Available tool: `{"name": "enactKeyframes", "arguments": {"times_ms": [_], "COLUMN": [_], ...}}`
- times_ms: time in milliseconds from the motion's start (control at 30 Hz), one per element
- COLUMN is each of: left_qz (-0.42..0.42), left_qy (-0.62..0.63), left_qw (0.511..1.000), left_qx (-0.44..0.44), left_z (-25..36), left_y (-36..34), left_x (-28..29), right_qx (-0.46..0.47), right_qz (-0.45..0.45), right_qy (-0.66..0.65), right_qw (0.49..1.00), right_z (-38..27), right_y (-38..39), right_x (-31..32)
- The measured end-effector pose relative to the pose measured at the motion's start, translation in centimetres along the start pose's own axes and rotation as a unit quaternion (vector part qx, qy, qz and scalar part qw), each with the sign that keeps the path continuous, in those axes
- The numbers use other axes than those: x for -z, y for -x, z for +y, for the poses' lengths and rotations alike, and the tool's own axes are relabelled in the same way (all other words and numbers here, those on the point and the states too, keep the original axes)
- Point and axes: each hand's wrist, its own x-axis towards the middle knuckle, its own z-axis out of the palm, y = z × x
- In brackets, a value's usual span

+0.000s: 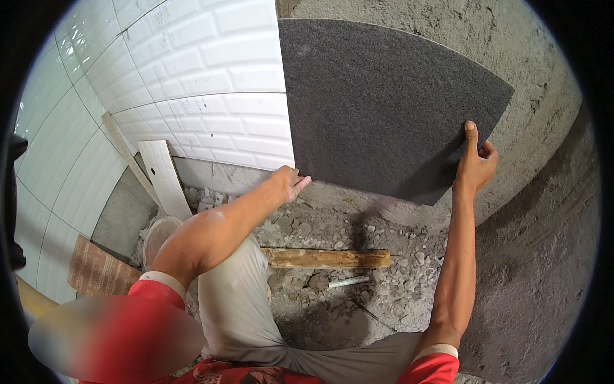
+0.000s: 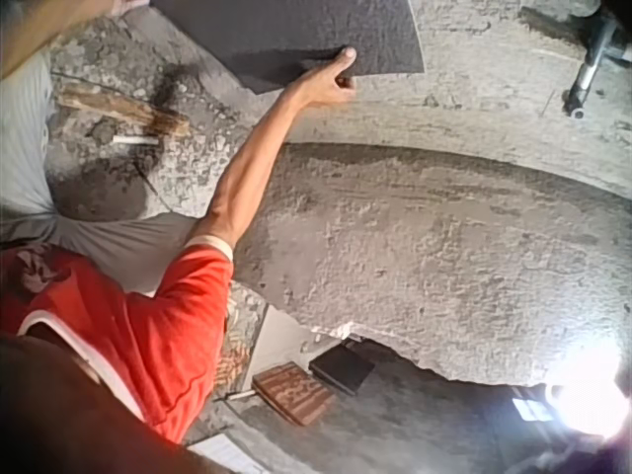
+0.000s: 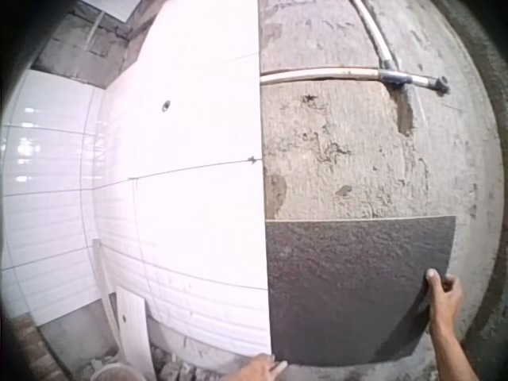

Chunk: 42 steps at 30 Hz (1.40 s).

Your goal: The person positions a dark tile against a wall, then uses a tape measure to measure the wall and floor area. The person also handles a red cloth and a bucket during the process.

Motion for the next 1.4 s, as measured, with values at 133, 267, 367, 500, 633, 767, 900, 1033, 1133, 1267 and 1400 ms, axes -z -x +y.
{"name": "enactKeyframes", "arguments": {"times_ms": [133,267,367,500,633,767,900,1033,1133,1267,1400], "left_qz": [0.004,0.012,0.013,0.009,-0.017,-0.028,-0.027,-0.029,-0.029,0.012,0.019], "left_qy": [0.001,0.003,0.010,0.014,0.016,0.013,0.001,-0.005,-0.006,0.033,0.024], "left_qw": [1.000,1.000,1.000,1.000,1.000,0.999,0.999,0.999,1.000,0.999,1.000], "left_qx": [0.000,-0.004,0.002,-0.002,-0.011,-0.025,-0.028,-0.017,-0.003,0.003,-0.001], "left_z": [0.1,-0.2,-0.6,-0.9,-0.4,-0.1,-0.1,-0.3,-0.5,-0.3,0.0], "left_y": [-0.2,0.1,0.3,-0.1,-0.8,-1.1,-0.8,-0.5,-0.3,-0.2,0.0], "left_x": [0.0,0.0,0.0,0.0,-0.1,-0.5,-0.9,-0.8,-0.5,-0.5,-0.4], "right_qx": [0.004,0.002,0.000,0.000,0.005,0.010,0.013,0.016,0.010,0.008,0.002], "right_qz": [-0.001,-0.004,-0.006,-0.002,-0.006,-0.002,0.003,0.008,0.010,0.017,0.018], "right_qy": [-0.002,-0.008,-0.003,-0.005,-0.010,-0.015,-0.010,-0.021,-0.027,-0.031,-0.045], "right_qw": [1.000,1.000,1.000,1.000,1.000,1.000,1.000,1.000,1.000,0.999,0.999], "right_z": [-0.2,-0.2,0.1,0.6,1.0,1.1,1.5,1.9,2.1,1.8,1.4], "right_y": [0.1,0.3,0.5,0.4,-0.1,-0.5,-0.9,-0.9,-0.9,-0.8,-0.7], "right_x": [0.1,0.3,0.6,0.4,-0.3,-1.1,-1.4,-1.3,-1.2,-1.3,-1.2]}}
